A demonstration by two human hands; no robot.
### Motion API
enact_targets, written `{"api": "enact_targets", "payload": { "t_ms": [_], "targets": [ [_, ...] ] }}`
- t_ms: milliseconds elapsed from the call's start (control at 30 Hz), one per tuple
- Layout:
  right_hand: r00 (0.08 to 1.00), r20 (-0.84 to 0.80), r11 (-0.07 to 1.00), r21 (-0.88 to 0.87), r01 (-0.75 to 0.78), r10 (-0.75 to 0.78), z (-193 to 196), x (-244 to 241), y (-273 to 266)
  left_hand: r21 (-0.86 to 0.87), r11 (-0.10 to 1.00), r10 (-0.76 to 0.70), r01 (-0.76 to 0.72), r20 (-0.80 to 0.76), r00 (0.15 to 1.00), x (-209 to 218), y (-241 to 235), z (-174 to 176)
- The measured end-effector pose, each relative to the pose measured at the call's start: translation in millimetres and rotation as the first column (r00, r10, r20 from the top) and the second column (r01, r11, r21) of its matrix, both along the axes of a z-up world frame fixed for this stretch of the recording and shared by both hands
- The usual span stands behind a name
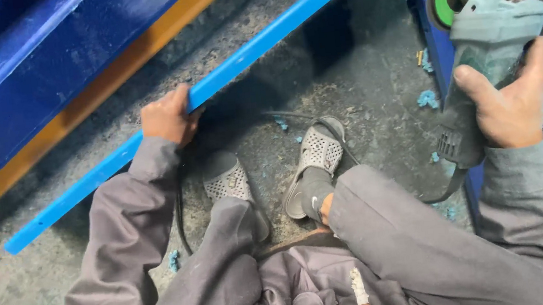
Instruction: The person grinds the edges of blue metal components using a hand-held angle grinder.
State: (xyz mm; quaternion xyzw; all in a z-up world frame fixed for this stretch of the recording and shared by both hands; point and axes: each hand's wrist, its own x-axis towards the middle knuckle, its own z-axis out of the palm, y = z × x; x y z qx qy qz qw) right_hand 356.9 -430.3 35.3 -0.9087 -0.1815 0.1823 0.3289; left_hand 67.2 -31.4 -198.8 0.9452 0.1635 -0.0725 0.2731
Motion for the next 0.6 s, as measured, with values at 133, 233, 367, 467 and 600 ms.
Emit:
{"api": "enact_targets", "payload": {
  "t_ms": [133,233,367,467,600],
  "targets": [
    [0.999,0.036,1.000,0.007,0.029,-0.029,-11.9,14.8,-9.9,-0.052,0.998,-0.028,0.034,0.119,0.992,79.0,-41.5,-16.9],
    [0.987,0.087,0.988,-0.081,-0.130,0.137,-47.3,44.1,-49.8,-0.025,0.999,-0.020,0.020,0.007,1.000,85.3,-55.9,-14.1],
    [0.968,0.161,0.966,-0.204,-0.158,0.193,-81.8,91.2,-25.7,-0.035,0.999,-0.007,0.007,-0.005,1.000,20.6,3.1,-1.1],
    [0.924,0.218,0.937,-0.226,-0.265,0.314,-111.0,122.5,-27.1,0.039,0.997,0.074,-0.068,-0.170,0.983,-76.1,41.1,-1.6],
    [0.898,0.212,0.903,-0.287,-0.319,0.385,-135.6,128.6,-10.6,0.210,0.971,0.171,-0.117,-0.262,0.950,-180.2,83.9,-1.0]
  ]
}}
